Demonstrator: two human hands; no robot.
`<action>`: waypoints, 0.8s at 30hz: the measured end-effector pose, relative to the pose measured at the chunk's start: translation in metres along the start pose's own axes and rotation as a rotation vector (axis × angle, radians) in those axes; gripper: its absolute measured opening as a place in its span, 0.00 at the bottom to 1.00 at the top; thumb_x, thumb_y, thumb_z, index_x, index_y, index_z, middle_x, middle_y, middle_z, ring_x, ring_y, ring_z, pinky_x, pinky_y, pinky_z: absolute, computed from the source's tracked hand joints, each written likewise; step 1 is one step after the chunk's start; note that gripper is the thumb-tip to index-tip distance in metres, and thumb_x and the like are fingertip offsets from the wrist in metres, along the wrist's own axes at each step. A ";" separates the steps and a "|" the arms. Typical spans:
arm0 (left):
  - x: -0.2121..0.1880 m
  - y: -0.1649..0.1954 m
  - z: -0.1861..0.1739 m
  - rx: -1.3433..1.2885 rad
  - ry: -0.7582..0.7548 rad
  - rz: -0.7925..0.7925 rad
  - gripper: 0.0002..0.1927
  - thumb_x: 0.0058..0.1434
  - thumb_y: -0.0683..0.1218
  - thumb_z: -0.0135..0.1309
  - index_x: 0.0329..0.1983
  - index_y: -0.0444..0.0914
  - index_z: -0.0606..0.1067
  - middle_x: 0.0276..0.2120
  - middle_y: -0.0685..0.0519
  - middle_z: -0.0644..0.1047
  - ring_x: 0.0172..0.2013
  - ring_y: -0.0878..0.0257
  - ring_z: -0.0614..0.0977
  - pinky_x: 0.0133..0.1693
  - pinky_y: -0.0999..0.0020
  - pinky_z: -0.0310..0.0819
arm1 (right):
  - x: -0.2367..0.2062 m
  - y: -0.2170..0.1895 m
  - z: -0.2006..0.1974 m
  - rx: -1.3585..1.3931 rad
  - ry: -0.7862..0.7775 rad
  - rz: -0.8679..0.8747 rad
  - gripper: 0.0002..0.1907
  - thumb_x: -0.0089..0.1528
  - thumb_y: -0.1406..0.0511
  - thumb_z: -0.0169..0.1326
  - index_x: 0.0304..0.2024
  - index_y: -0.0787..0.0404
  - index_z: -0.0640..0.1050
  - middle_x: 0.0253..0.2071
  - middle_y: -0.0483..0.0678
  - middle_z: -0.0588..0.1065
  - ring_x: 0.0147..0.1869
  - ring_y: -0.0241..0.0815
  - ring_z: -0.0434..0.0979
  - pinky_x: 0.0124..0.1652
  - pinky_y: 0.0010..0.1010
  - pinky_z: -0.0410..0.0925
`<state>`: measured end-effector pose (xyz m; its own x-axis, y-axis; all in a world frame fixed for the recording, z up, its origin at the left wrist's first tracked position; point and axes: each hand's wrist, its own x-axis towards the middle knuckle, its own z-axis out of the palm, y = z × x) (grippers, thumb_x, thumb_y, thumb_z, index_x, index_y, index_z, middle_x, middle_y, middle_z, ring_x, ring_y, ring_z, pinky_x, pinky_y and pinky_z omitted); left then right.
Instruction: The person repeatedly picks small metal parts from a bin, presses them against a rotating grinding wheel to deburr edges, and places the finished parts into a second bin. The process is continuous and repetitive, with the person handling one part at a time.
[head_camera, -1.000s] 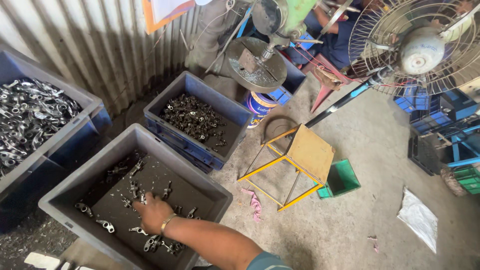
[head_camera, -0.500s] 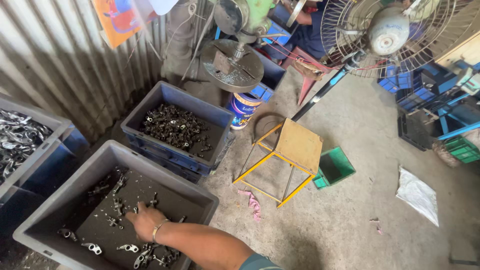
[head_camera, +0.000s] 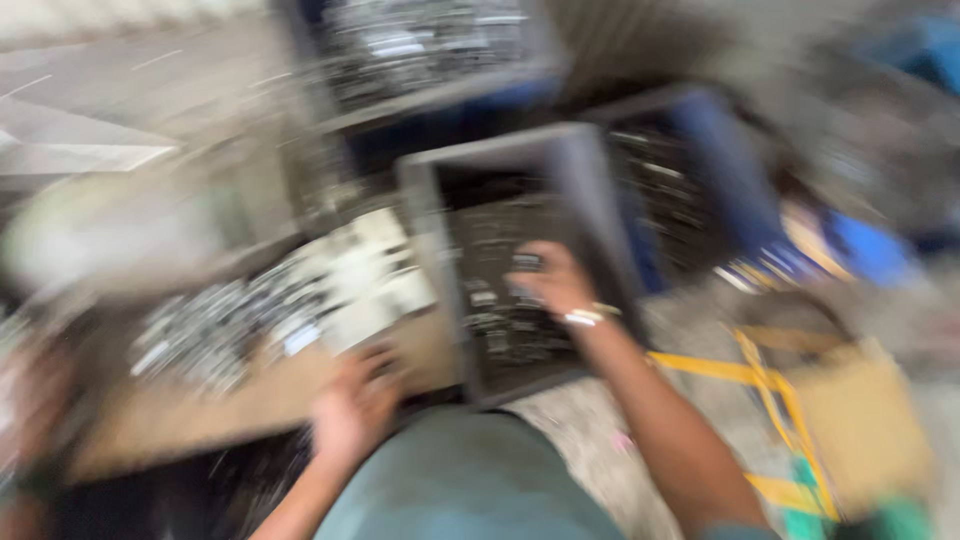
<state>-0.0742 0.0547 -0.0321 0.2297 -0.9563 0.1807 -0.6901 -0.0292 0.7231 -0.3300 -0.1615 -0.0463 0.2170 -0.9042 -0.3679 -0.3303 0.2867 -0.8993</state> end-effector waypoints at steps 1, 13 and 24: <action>-0.009 -0.014 0.003 -0.100 -0.081 -0.190 0.15 0.56 0.44 0.60 0.47 0.41 0.80 0.47 0.50 0.82 0.41 0.51 0.86 0.41 0.59 0.81 | 0.006 0.004 0.004 0.015 -0.148 -0.066 0.22 0.56 0.67 0.66 0.52 0.60 0.76 0.39 0.46 0.76 0.37 0.35 0.76 0.35 0.27 0.72; -0.010 -0.051 -0.031 0.272 0.329 -0.059 0.61 0.35 0.62 0.75 0.69 0.38 0.59 0.67 0.35 0.60 0.67 0.30 0.60 0.63 0.33 0.56 | -0.035 -0.089 0.148 -0.447 -0.577 -0.477 0.25 0.55 0.61 0.68 0.53 0.59 0.77 0.45 0.52 0.80 0.48 0.40 0.80 0.47 0.31 0.74; 0.018 -0.109 -0.026 0.444 0.239 -0.243 0.49 0.54 0.68 0.64 0.73 0.41 0.63 0.75 0.34 0.57 0.74 0.29 0.53 0.71 0.31 0.42 | 0.047 -0.068 0.103 -0.494 0.301 -0.423 0.11 0.59 0.64 0.64 0.44 0.58 0.80 0.41 0.51 0.81 0.41 0.49 0.86 0.43 0.36 0.78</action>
<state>0.0233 0.0485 -0.0903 0.5314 -0.8161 0.2271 -0.8089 -0.4093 0.4220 -0.2024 -0.1904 -0.0267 0.1793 -0.9746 0.1339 -0.6667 -0.2204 -0.7120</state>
